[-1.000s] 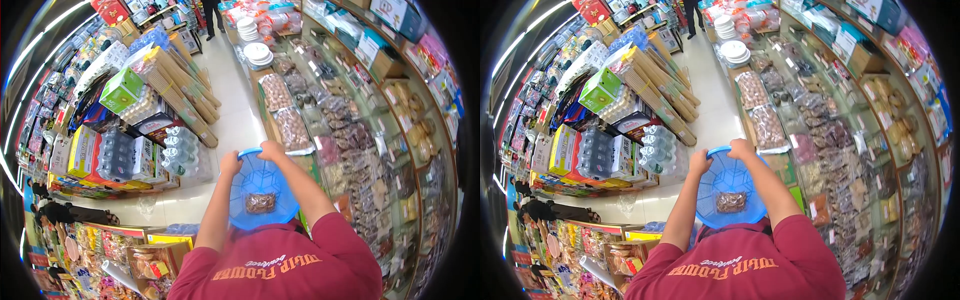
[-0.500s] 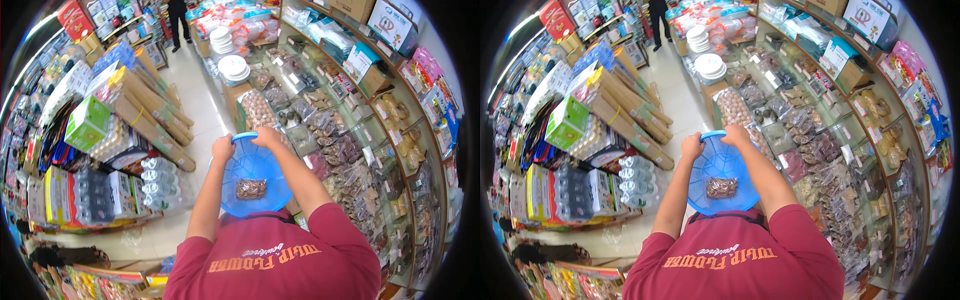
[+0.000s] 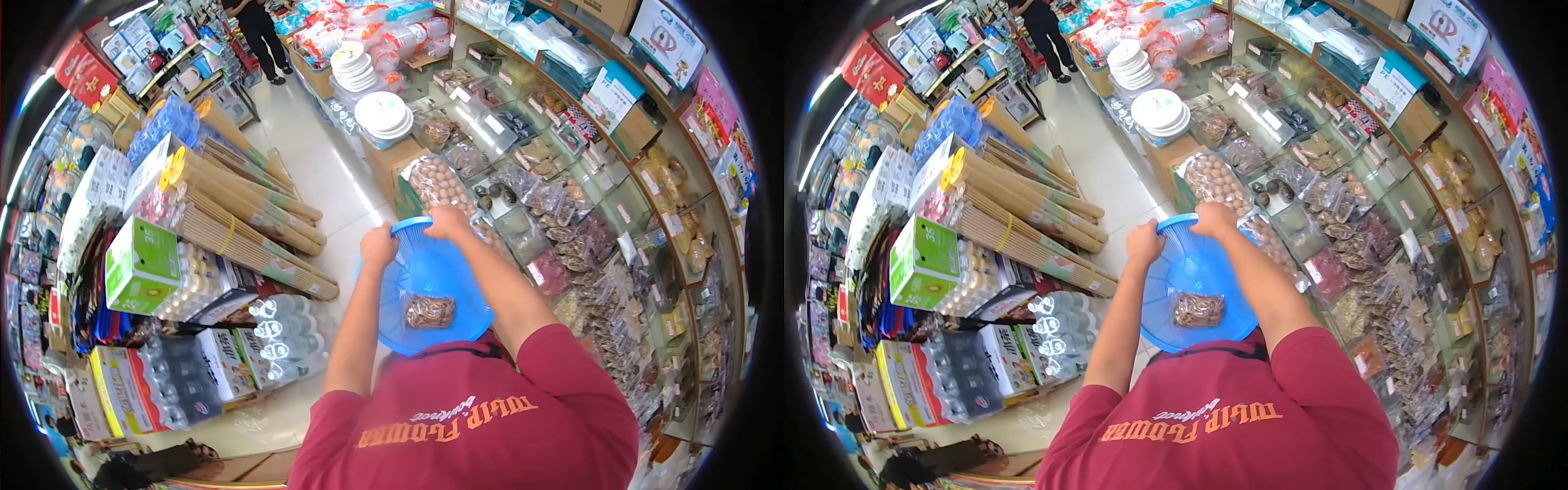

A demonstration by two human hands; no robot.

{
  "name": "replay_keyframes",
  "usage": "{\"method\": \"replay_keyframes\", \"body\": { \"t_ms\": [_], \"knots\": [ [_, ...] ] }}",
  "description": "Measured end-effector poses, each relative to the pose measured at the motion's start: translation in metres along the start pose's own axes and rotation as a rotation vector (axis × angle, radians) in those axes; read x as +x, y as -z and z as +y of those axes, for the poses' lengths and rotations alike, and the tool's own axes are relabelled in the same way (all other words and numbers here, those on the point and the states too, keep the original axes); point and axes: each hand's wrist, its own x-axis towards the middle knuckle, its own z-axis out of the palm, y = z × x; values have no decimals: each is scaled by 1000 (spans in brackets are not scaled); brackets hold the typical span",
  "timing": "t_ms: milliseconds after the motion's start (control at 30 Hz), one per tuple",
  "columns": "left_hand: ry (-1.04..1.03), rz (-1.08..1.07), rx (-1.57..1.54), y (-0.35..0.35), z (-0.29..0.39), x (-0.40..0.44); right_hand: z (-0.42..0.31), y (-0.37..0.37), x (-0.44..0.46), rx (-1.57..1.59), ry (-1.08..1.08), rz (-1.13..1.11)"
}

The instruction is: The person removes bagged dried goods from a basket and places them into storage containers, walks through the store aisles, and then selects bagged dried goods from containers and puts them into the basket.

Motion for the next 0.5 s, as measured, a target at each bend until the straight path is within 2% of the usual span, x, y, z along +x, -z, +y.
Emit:
{"method": "replay_keyframes", "body": {
  "t_ms": [133, 200, 433, 500],
  "knots": [
    [84, -37, -6, -2, -43, 20, -31, -9, 50, -16, 50, -51],
    [200, -11, 8, 5, -64, 32, -50, -13, 79, 4, 125, -19],
    [199, 90, 119, 52, -152, 102, -137, 15, 190, 50, 289, 67],
    [298, 116, 82, 67, -168, 121, -160, 31, 216, 29, 367, 12]
  ]
}}
